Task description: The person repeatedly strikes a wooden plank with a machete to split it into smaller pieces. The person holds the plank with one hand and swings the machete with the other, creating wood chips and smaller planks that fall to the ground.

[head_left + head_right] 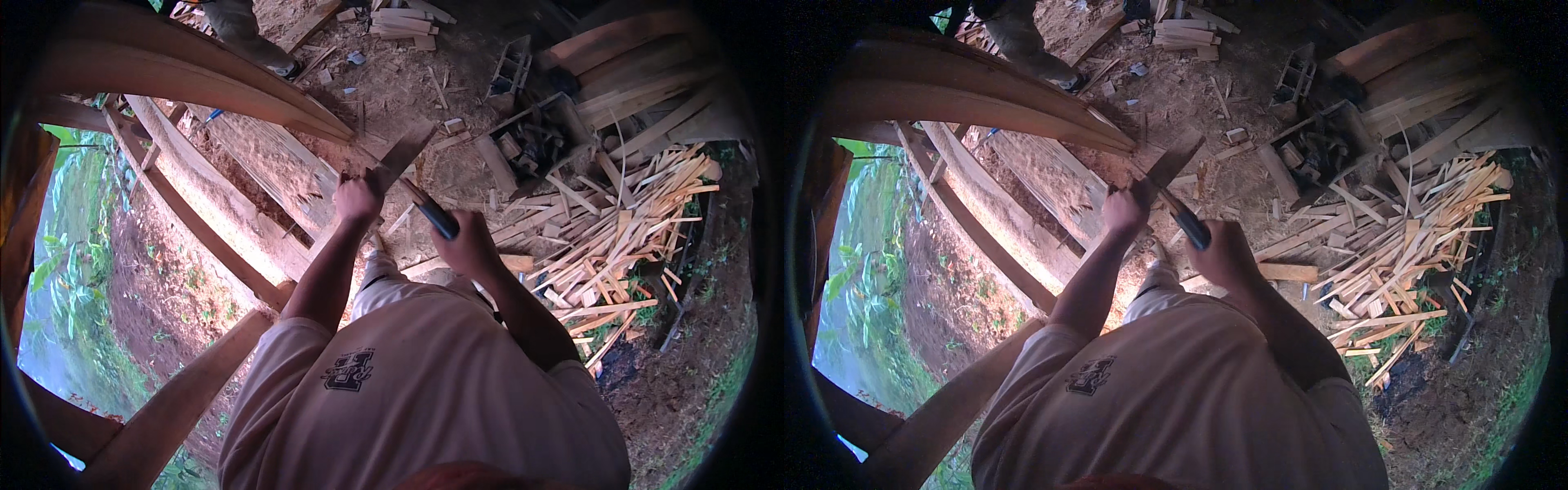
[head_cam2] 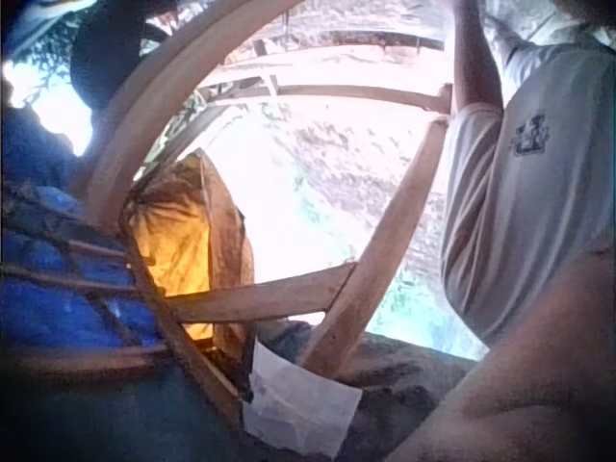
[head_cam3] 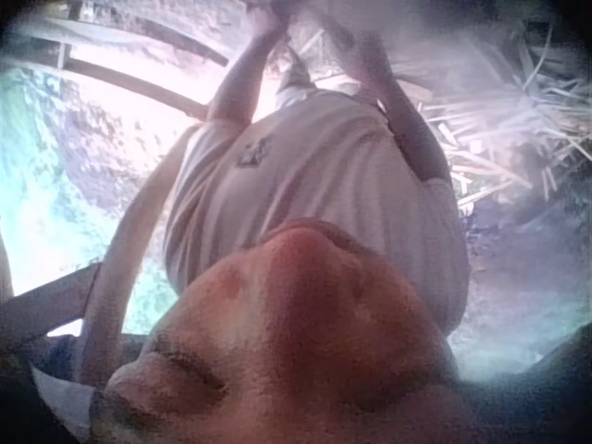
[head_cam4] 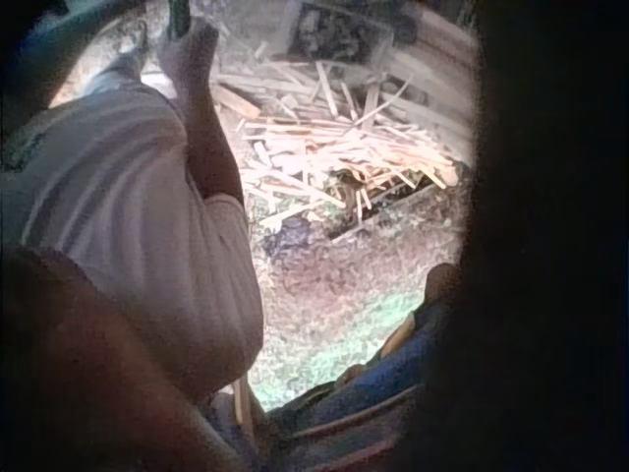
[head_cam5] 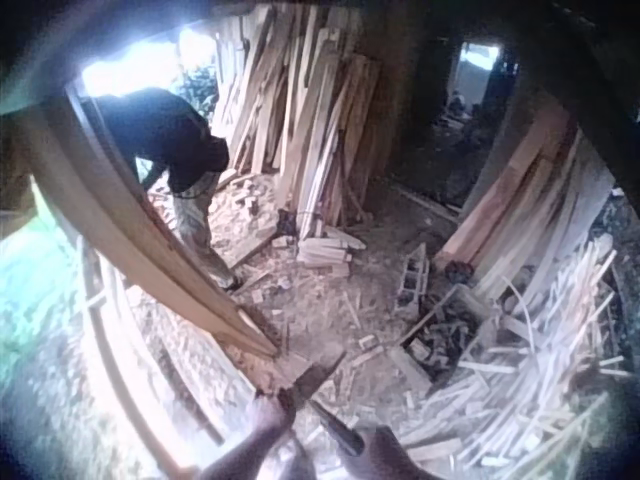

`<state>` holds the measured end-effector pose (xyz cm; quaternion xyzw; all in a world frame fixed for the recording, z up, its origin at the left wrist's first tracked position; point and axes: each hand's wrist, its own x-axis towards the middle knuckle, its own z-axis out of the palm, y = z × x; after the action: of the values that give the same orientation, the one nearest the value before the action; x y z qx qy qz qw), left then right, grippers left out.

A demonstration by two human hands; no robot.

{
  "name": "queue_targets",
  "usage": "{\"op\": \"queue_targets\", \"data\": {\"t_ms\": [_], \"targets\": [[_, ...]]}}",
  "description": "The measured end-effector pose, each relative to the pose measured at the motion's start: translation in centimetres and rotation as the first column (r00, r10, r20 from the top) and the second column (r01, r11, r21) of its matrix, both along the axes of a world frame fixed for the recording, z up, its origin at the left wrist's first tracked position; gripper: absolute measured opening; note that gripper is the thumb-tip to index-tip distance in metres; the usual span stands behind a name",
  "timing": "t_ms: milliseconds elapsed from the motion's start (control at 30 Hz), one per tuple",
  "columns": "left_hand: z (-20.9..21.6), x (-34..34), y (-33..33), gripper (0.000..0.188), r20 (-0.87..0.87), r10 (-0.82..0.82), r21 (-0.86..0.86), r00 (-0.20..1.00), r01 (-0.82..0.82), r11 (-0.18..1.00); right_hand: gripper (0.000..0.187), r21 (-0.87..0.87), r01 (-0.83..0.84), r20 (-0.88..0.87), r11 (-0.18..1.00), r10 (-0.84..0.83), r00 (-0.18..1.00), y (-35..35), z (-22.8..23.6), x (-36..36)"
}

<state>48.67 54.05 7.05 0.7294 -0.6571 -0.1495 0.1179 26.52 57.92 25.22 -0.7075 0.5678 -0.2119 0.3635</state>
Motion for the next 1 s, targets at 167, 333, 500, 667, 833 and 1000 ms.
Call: {"op": "queue_targets", "data": {"t_ms": [167,333,500,667,833,1000], "targets": [[1.7,-0.1,-0.1,0.025,-0.01,-0.05,0.078,0.999,0.051,0.996,0.027,0.19,0.005,0.007,0.982,-0.006,1.0,-0.5,1.1,-1.5],[0.8,0.0,-0.3,0.027,0.04,-0.048,0.135,0.998,0.042,0.99,0.026,0.244,0.081,-0.019,0.966,-0.079,0.997,3.5,7.9,-5.6],[0.7,0.1,0.0,0.026,0.015,-0.038,0.104,0.999,0.036,0.994,0.023,0.294,0.072,-0.144,0.953,-0.03,0.989,4.0,14.1,-6.9],[0.8,0.0,-0.2,0.025,-0.026,-0.093,0.062,0.995,0.094,0.994,0.026,0.002,0.062,-0.069,0.998,-0.062,0.996,0.9,2.8,-2.4],[0.1,-0.1,0.1,0.026,0.01,-0.086,0.087,0.996,0.085,0.993,0.028,0.06,0.013,0.056,0.998,-0.016,0.998,-1.5,-4.2,1.9],[0.5,0.0,-0.5,0.027,0.012,-0.037,0.119,0.999,0.036,0.992,0.029,0.164,0.053,-0.002,0.985,-0.053,0.999,0.5,2.4,-1.6]]}}
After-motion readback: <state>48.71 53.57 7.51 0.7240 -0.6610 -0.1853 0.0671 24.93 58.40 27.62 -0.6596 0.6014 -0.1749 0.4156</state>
